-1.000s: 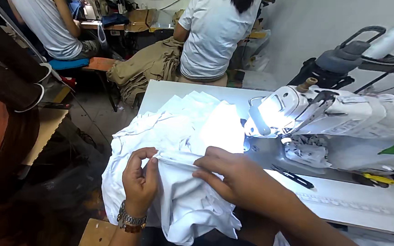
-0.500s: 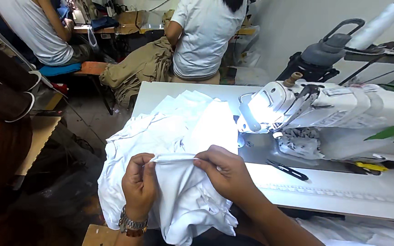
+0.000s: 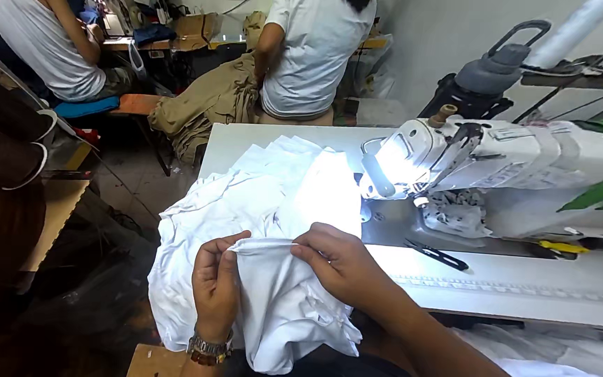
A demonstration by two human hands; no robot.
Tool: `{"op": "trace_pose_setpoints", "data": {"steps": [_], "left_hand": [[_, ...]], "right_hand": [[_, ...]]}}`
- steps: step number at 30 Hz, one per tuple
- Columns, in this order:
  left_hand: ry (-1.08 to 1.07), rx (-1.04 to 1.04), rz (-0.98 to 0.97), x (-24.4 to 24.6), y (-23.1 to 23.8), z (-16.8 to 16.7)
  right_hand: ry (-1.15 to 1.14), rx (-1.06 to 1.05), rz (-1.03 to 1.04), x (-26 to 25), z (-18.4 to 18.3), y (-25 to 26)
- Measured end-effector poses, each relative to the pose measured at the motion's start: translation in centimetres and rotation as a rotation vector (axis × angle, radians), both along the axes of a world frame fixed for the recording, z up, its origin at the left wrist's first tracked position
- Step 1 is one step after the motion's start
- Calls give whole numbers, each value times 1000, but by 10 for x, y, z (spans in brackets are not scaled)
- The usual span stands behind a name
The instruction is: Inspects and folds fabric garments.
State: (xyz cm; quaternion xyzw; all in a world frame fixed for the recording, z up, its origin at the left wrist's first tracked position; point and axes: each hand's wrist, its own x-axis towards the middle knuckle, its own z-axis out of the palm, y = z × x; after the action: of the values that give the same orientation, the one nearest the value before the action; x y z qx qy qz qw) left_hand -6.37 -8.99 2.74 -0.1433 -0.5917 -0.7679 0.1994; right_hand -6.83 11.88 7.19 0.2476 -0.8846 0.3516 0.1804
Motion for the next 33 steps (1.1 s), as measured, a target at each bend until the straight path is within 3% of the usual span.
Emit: {"op": "trace_pose_setpoints", "data": {"steps": [7,12,17,21,24,28,33], "left_hand": [[-290,260,-80,11,8,16],[-345,274,-204,12,4,15],[-143,-128,-218,12,7,10],[68,-483,-110,1,7,7],[119,-578,-72,-3,5,12],[102,-501,-56,-2,11,12],[71,-403,-67,-2,10,8]], "right_hand": [[-67,-99,-91,-1,-10,-8],[-41,32,-74,-1,-10,-9],[194,186,32,1,-1,-10],[280,252,97,4,12,-10],[300,255,79,5,11,-7],[160,17,5,6,5,-10],[-314,-446,-70,10,-3,-14]]}}
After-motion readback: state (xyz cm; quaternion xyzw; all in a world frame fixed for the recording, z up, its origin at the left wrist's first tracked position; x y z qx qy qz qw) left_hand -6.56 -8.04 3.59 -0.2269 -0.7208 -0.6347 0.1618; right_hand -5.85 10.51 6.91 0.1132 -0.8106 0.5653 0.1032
